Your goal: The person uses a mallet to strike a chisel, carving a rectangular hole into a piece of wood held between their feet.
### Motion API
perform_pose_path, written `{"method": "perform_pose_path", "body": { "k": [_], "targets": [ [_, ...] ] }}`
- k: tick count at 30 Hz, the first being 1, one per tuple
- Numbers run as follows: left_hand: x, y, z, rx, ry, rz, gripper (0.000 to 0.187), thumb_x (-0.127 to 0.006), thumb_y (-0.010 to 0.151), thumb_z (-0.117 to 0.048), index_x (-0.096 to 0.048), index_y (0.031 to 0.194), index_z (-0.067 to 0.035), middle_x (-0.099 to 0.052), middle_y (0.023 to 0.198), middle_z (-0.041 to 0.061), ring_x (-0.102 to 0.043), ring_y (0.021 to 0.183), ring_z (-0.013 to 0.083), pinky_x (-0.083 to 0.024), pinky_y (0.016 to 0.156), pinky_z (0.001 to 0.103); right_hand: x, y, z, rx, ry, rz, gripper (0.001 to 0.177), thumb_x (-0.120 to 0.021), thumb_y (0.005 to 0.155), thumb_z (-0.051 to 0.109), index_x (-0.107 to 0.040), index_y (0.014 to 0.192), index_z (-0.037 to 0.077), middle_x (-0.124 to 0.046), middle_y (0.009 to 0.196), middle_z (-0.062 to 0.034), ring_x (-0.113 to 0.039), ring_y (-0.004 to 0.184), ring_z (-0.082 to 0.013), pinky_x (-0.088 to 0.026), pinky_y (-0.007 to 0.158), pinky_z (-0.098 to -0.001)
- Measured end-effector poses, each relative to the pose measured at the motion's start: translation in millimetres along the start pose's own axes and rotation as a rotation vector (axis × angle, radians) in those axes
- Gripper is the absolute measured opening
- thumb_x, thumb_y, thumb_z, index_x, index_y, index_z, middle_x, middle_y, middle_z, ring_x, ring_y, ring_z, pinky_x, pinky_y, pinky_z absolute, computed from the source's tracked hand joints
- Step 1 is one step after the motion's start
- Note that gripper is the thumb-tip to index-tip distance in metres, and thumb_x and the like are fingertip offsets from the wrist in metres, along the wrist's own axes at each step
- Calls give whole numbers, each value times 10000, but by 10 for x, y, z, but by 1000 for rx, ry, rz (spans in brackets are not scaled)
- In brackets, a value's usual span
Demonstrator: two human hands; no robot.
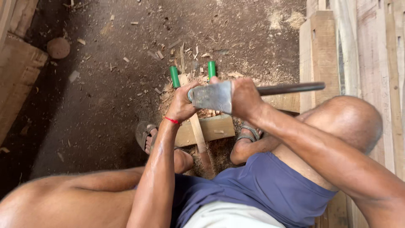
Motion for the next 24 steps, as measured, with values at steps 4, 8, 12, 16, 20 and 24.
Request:
{"method": "perform_pose_path", "body": {
  "k": [4,8,12,16,20,24],
  "targets": [
    [17,-34,8,-44,-93,-15,269,-835,805,-182,-656,961,-56,-643,883,24,-621,842,136,-541,786,322,278,-119,60,248,103,-173,287,-679,1016,313,-570,972,51,-642,695,-79,-656,574,-185,-507,448,-302],
    [86,4,-28,-1,-99,1,294,-851,781,-192,-667,971,-63,-693,911,22,-666,867,123,-564,789,312,-32,-17,-69,-131,324,-6,165,-639,1018,261,-696,1012,106,-697,683,-8,-672,530,-152,-522,414,-306],
    [66,-33,52,-12,-159,-29,334,-882,757,-172,-664,989,-70,-695,929,25,-666,888,125,-562,806,317,70,-70,67,187,-4,-91,276,-757,931,258,-607,1074,76,-643,683,-66,-658,570,-210,-512,477,-354],
    [70,-66,170,66,-141,-11,276,-870,773,-133,-658,944,-87,-709,905,-2,-690,842,113,-601,753,308,-18,-47,19,106,-11,-50,323,-792,902,318,-572,941,85,-635,614,-55,-634,498,-207,-486,421,-367],
    [20,-59,218,226,-85,-33,231,-837,802,-87,-634,913,-85,-673,860,-8,-655,835,107,-568,731,310,-286,16,-146,52,-231,93,246,-733,1008,291,-592,977,92,-630,567,-14,-623,436,-148,-481,370,-331],
    [284,-112,14,74,-337,-187,242,-715,778,49,-624,947,-99,-659,918,-16,-641,884,105,-558,788,304,-299,-21,-450,44,24,-68,222,-731,1027,287,-600,1000,109,-653,744,-34,-635,570,-128,-524,465,-303]
  ]
}}
Point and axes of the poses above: each hand's wrist, its own y-axis towards the middle knuckle, its own x-axis out of the back of the hand, z = x × y, the point moved 5 cm from there along y, towards the middle knuckle
